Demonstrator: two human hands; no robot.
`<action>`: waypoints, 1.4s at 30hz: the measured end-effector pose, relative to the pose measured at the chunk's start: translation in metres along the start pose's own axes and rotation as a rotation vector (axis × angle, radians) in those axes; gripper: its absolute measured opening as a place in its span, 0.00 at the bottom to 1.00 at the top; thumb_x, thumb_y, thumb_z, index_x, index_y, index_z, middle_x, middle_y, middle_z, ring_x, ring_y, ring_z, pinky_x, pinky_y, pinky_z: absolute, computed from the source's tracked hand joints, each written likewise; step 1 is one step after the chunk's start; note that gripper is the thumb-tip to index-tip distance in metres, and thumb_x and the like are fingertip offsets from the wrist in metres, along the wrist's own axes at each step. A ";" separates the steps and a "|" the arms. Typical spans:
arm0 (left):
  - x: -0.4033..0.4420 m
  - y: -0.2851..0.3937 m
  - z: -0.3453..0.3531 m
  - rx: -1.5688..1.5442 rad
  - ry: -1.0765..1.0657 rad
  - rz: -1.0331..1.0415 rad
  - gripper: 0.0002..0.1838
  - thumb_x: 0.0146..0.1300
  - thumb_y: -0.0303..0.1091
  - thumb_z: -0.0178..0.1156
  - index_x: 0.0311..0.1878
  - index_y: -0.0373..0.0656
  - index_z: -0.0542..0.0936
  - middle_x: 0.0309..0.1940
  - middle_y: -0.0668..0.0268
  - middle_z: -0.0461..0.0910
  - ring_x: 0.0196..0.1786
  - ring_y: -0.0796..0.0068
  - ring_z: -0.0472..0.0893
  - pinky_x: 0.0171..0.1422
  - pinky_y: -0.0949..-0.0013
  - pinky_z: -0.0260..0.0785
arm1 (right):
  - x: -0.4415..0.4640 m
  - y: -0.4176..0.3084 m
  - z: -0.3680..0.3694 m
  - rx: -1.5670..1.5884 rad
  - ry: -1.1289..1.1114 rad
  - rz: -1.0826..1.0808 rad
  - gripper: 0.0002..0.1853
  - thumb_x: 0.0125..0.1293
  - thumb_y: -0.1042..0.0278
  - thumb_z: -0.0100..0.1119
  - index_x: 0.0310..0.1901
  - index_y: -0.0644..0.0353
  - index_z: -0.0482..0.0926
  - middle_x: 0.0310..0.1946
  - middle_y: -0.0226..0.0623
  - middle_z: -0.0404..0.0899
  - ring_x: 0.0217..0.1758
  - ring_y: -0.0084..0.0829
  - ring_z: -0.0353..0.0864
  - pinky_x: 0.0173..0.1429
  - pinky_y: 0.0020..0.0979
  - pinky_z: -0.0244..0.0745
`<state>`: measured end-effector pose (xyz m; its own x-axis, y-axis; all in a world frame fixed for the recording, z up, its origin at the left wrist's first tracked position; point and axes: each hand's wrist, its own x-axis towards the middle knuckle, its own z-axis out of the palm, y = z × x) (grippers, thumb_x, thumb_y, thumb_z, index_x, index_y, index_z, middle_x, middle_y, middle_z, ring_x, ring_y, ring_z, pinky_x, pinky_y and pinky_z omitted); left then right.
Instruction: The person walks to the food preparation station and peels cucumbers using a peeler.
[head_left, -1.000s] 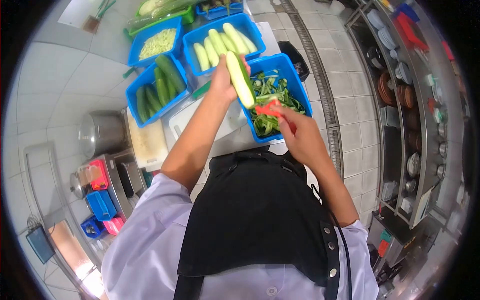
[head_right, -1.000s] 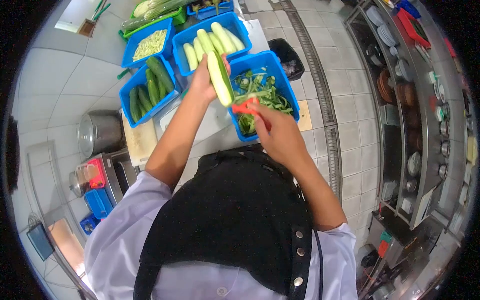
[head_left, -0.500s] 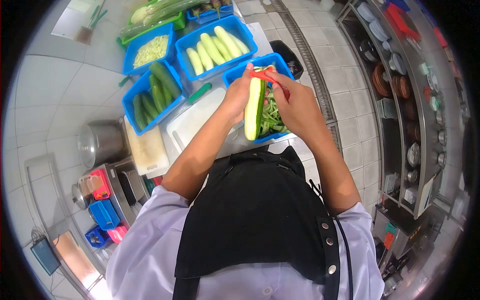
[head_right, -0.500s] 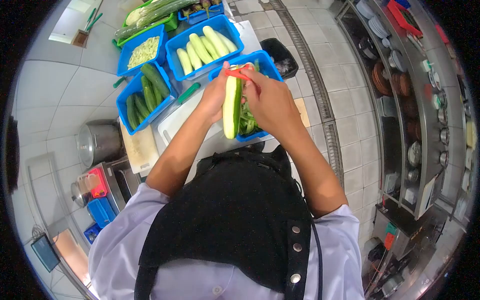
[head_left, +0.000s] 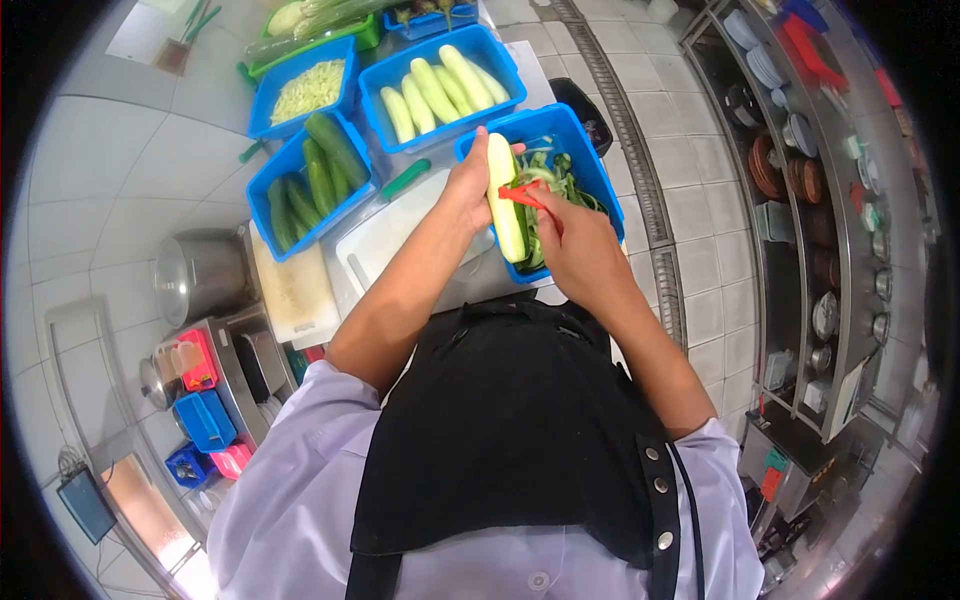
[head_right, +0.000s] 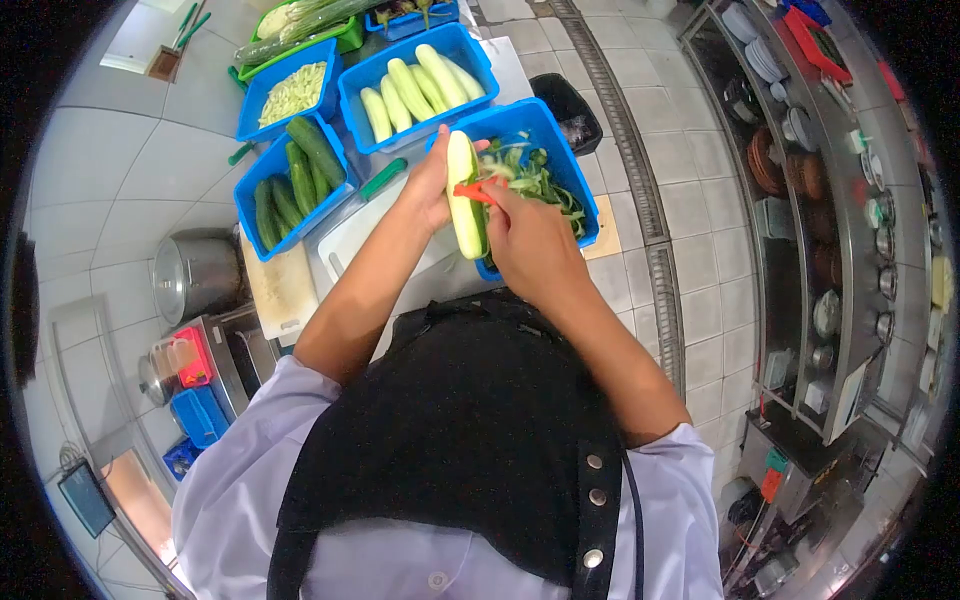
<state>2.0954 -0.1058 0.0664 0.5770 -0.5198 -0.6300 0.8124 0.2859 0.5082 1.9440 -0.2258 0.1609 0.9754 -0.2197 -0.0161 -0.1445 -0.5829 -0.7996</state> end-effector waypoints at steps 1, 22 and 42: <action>0.009 0.000 -0.014 -0.018 -0.065 -0.018 0.39 0.82 0.67 0.40 0.63 0.34 0.76 0.40 0.57 0.81 0.45 0.61 0.83 0.52 0.56 0.82 | -0.004 0.001 0.002 0.018 0.002 -0.004 0.15 0.74 0.71 0.58 0.58 0.64 0.85 0.33 0.62 0.84 0.38 0.60 0.86 0.45 0.53 0.78; -0.016 0.015 0.013 0.008 -0.097 0.056 0.28 0.85 0.58 0.40 0.59 0.39 0.74 0.52 0.50 0.79 0.63 0.49 0.81 0.70 0.42 0.74 | 0.016 0.003 -0.012 0.062 0.052 -0.069 0.15 0.74 0.71 0.59 0.59 0.61 0.85 0.34 0.56 0.85 0.37 0.55 0.85 0.45 0.48 0.78; -0.024 0.015 0.020 -0.029 -0.178 0.035 0.29 0.85 0.58 0.42 0.61 0.40 0.77 0.57 0.57 0.81 0.60 0.62 0.81 0.73 0.53 0.72 | 0.012 0.016 -0.004 -0.079 0.075 -0.177 0.16 0.74 0.70 0.58 0.60 0.58 0.84 0.37 0.58 0.85 0.39 0.57 0.85 0.47 0.52 0.79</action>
<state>2.0918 -0.1046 0.1009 0.5830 -0.6425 -0.4972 0.7957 0.3280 0.5092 1.9525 -0.2409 0.1505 0.9720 -0.1643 0.1680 0.0130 -0.6762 -0.7366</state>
